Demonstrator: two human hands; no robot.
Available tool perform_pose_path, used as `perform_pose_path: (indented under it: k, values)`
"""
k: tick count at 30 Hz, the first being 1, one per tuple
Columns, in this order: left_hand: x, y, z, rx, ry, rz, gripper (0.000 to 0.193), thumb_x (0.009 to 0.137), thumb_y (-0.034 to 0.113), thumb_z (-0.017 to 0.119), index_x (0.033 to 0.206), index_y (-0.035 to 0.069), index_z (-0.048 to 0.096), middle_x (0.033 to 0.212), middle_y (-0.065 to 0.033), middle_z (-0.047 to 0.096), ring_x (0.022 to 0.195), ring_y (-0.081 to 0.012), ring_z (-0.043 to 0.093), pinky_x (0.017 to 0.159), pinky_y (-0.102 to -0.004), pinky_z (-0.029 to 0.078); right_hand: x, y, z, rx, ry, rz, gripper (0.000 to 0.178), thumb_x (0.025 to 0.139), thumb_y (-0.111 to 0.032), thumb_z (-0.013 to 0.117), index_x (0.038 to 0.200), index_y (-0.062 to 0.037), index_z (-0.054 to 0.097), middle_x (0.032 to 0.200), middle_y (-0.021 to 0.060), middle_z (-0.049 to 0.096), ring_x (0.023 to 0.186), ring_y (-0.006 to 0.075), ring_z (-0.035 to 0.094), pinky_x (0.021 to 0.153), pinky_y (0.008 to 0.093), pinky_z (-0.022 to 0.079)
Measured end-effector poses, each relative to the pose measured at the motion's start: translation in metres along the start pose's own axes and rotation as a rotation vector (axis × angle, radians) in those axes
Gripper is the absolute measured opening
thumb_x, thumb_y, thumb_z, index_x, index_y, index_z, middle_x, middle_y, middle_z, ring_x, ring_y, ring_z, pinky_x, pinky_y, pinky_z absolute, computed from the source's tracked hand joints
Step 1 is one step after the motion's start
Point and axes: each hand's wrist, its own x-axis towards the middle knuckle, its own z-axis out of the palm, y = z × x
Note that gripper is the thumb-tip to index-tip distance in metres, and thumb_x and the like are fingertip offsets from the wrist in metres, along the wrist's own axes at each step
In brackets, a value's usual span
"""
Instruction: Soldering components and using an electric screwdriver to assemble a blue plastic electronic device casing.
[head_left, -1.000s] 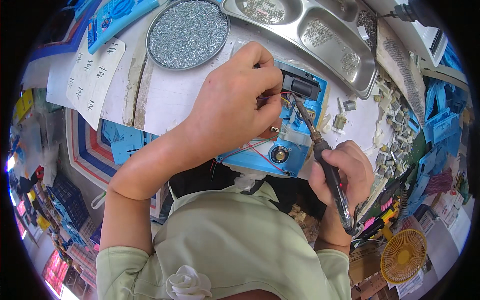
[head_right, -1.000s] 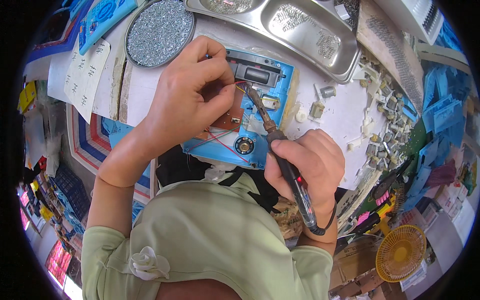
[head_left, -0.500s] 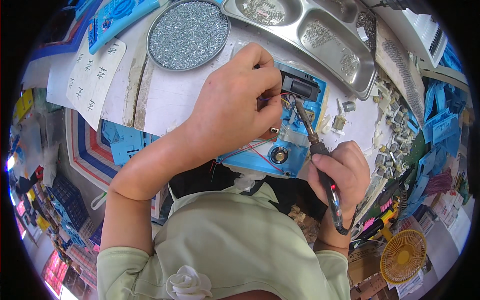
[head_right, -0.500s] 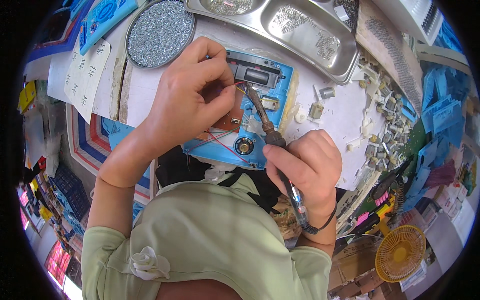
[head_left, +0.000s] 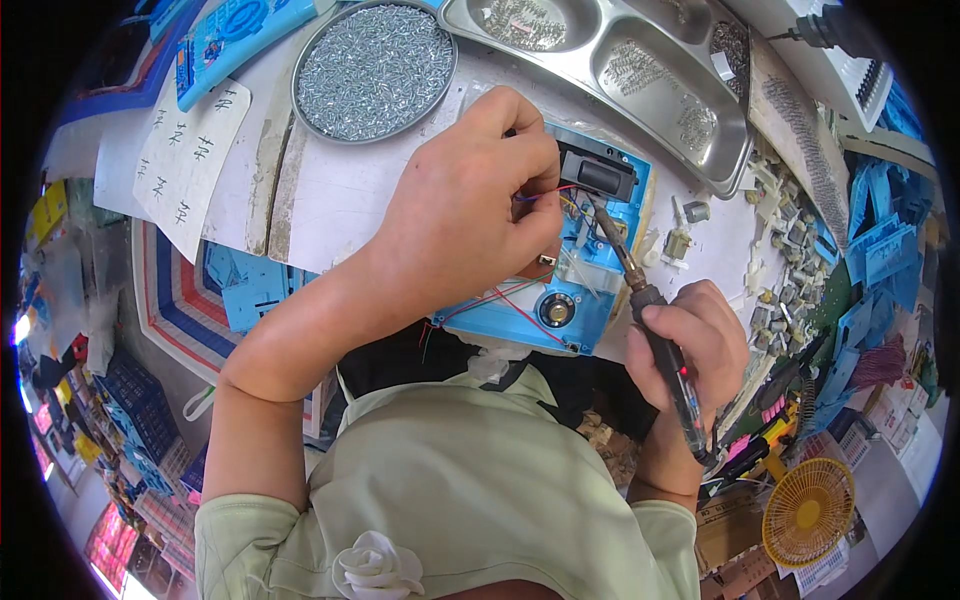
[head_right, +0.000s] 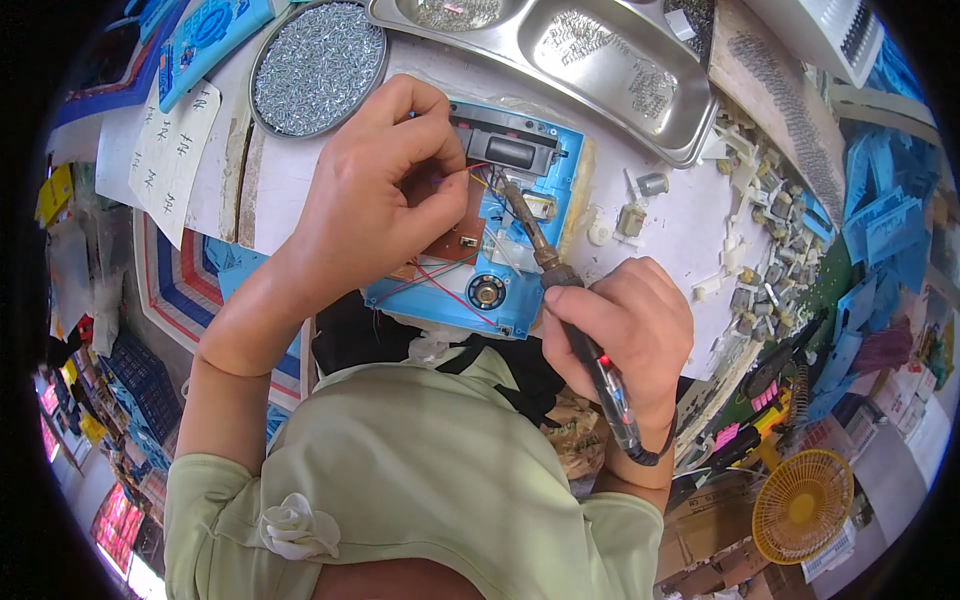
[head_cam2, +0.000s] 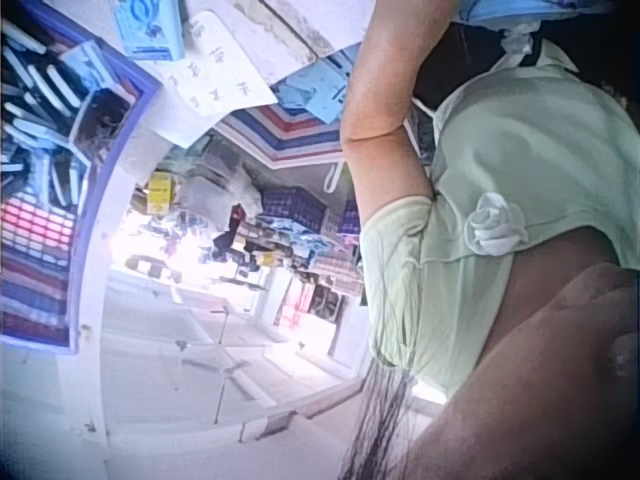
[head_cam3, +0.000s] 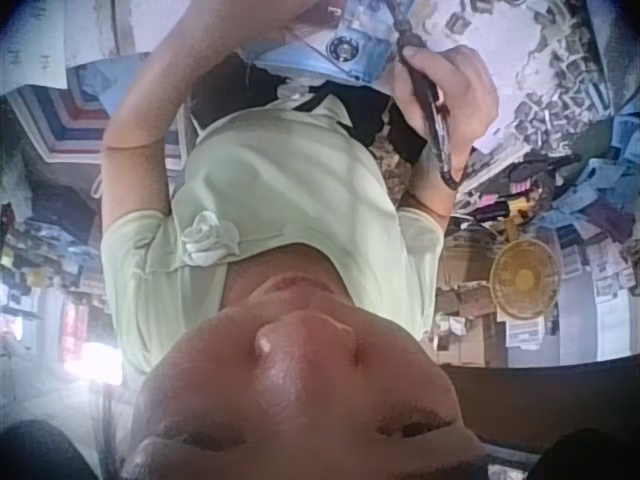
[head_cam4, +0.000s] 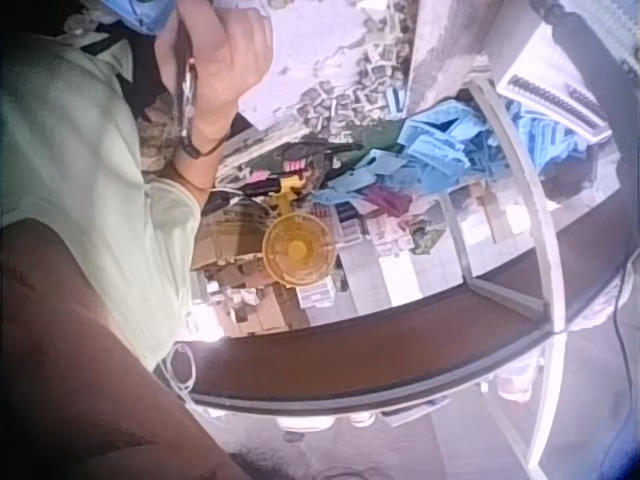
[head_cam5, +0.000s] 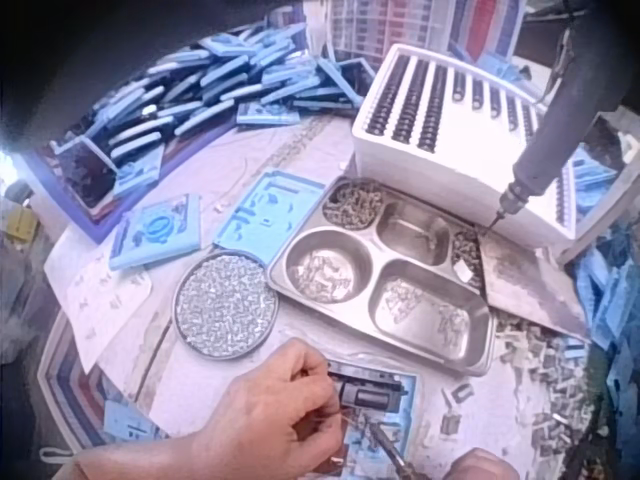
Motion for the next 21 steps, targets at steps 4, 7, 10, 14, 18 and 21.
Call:
perform_pose_path:
  k: [4, 7, 10, 14, 18, 21]
  values:
    - [0.001, 0.0, -0.001, 0.03, 0.011, 0.038, 0.01, 0.078, 0.0, 0.072, 0.081, -0.001, 0.063, 0.095, -0.0094, 0.056, 0.074, -0.0202, 0.062, 0.063, -0.0308, 0.053, 0.0, 0.005, -0.004, 0.06, -0.006, 0.029, 0.039, 0.066, 0.003, 0.079, 0.101, -0.0091, 0.068, 0.068, 0.0054, 0.057, 0.055, 0.0237, 0.053, 0.053, 0.0342, 0.041]
    - [0.001, 0.0, -0.001, 0.051, 0.015, 0.057, 0.011, 0.077, 0.001, 0.073, 0.081, -0.001, 0.063, 0.095, -0.0093, 0.056, 0.075, -0.0204, 0.062, 0.063, -0.0304, 0.052, -0.001, 0.009, -0.006, 0.074, -0.024, 0.039, 0.037, 0.068, 0.003, 0.078, 0.102, -0.0082, 0.068, 0.069, 0.0063, 0.059, 0.055, 0.0241, 0.053, 0.053, 0.0341, 0.042]
    - [0.002, -0.001, 0.0, 0.056, 0.006, 0.046, 0.01, 0.078, 0.0, 0.073, 0.081, -0.002, 0.063, 0.095, -0.0089, 0.056, 0.073, -0.0184, 0.062, 0.062, -0.0293, 0.052, 0.0, 0.011, -0.006, 0.072, -0.044, 0.049, 0.037, 0.069, 0.002, 0.078, 0.103, -0.008, 0.068, 0.07, 0.007, 0.061, 0.056, 0.0245, 0.054, 0.053, 0.0341, 0.043]
    - [0.002, 0.002, 0.001, 0.013, -0.026, -0.039, 0.011, 0.079, 0.0, 0.074, 0.081, -0.002, 0.063, 0.095, -0.0084, 0.056, 0.072, -0.0158, 0.062, 0.061, -0.028, 0.052, 0.004, 0.013, -0.003, 0.066, -0.06, 0.05, 0.038, 0.069, 0.001, 0.078, 0.104, -0.0082, 0.067, 0.072, 0.007, 0.064, 0.057, 0.0248, 0.055, 0.054, 0.0343, 0.044]
    - [0.0, 0.002, 0.003, 0.024, -0.006, -0.029, 0.011, 0.079, 0.0, 0.074, 0.081, -0.002, 0.064, 0.094, -0.0084, 0.056, 0.072, -0.0158, 0.062, 0.061, -0.028, 0.052, 0.008, 0.012, 0.001, 0.061, -0.065, 0.04, 0.036, 0.069, 0.0, 0.078, 0.103, -0.0082, 0.068, 0.073, 0.0069, 0.064, 0.057, 0.0252, 0.055, 0.054, 0.0346, 0.044]
    - [0.0, -0.001, 0.005, 0.056, 0.032, 0.027, 0.011, 0.078, 0.0, 0.074, 0.081, -0.002, 0.064, 0.092, -0.0083, 0.056, 0.071, -0.0167, 0.062, 0.061, -0.0283, 0.052, 0.009, 0.013, 0.0, 0.047, -0.078, 0.043, 0.034, 0.069, 0.0, 0.078, 0.101, -0.0079, 0.068, 0.073, 0.0076, 0.065, 0.057, 0.0256, 0.055, 0.054, 0.0349, 0.044]
